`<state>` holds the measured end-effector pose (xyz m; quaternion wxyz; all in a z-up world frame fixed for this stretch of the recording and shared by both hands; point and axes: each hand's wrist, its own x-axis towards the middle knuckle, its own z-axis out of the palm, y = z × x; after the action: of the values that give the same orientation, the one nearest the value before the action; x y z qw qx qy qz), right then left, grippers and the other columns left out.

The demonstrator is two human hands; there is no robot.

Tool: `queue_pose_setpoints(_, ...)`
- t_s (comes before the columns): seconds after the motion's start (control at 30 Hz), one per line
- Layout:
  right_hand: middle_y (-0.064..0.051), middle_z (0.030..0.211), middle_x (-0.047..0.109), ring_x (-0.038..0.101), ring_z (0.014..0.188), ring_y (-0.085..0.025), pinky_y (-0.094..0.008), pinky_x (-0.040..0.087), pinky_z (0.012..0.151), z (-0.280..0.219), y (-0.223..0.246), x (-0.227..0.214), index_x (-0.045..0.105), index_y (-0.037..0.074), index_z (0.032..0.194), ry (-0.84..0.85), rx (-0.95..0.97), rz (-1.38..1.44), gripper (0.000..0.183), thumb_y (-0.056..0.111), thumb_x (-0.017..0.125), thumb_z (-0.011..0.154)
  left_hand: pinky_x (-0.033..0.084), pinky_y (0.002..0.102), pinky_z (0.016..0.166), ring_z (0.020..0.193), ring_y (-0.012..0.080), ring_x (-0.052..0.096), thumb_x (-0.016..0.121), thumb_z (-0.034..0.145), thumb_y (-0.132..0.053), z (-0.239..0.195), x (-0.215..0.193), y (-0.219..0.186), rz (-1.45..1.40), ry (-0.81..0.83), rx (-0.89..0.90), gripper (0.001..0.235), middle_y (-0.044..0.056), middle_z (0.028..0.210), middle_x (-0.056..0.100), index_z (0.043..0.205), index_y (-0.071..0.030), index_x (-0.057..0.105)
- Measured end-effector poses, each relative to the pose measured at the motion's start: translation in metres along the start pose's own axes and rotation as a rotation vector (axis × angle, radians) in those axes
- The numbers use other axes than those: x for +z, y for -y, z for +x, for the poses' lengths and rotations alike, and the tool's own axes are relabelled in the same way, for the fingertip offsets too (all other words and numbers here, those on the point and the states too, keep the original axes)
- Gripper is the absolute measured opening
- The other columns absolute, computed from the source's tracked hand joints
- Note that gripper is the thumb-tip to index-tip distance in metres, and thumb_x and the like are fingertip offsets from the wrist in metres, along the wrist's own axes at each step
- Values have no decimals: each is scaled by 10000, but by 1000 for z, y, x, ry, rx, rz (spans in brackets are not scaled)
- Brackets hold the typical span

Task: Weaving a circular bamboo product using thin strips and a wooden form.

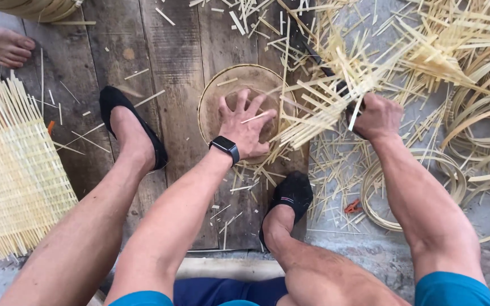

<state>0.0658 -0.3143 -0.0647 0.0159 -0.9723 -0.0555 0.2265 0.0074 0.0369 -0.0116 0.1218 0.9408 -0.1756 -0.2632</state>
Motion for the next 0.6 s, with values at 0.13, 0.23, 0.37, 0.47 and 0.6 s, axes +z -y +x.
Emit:
queue_pose_setpoints(0.13, -43, 697, 544, 518, 608, -170, -362, 422, 540, 4, 1, 12, 627, 81, 870, -324, -220, -3, 306, 348, 673, 1010, 126, 770, 1097, 1452, 358, 206, 880, 577, -523, 6, -7, -4, 73, 24, 158, 830, 58, 1526, 381, 1329, -345, 578)
queue_pose_setpoints(0.23, -44, 711, 542, 529, 709, -180, -333, 471, 676, 11, 31, 6, 591, 85, 844, -546, -437, -209, 236, 305, 669, 814, 110, 758, 1119, 1472, 327, 214, 897, 540, -506, 9, -12, -8, 108, 60, 259, 813, 27, 1498, 428, 1284, -357, 605)
queue_pose_setpoints(0.37, -63, 778, 580, 558, 740, -194, -350, 462, 694, 15, 55, -10, 559, 88, 860, -291, -282, -197, 323, 398, 650, 866, 103, 754, 1112, 1467, 335, 214, 904, 523, -499, 6, -12, -6, 121, 62, 251, 788, 27, 1485, 434, 1247, -366, 622)
queue_pose_setpoints(0.47, -77, 787, 575, 530, 717, -216, -382, 419, 693, 16, 37, -13, 559, 96, 883, 71, -75, -121, 348, 393, 606, 1057, 105, 755, 1106, 1457, 328, 222, 907, 505, -494, 8, -11, -6, 113, 34, 257, 799, 19, 1499, 424, 1240, -357, 627)
queue_pose_setpoints(0.6, -84, 817, 542, 494, 742, -200, -330, 416, 695, 19, 18, 0, 537, 60, 891, -278, -310, -110, 289, 172, 673, 661, 100, 751, 1111, 1453, 323, 227, 901, 526, -488, 6, -8, -8, 102, 19, 241, 769, 27, 1504, 416, 1234, -350, 634)
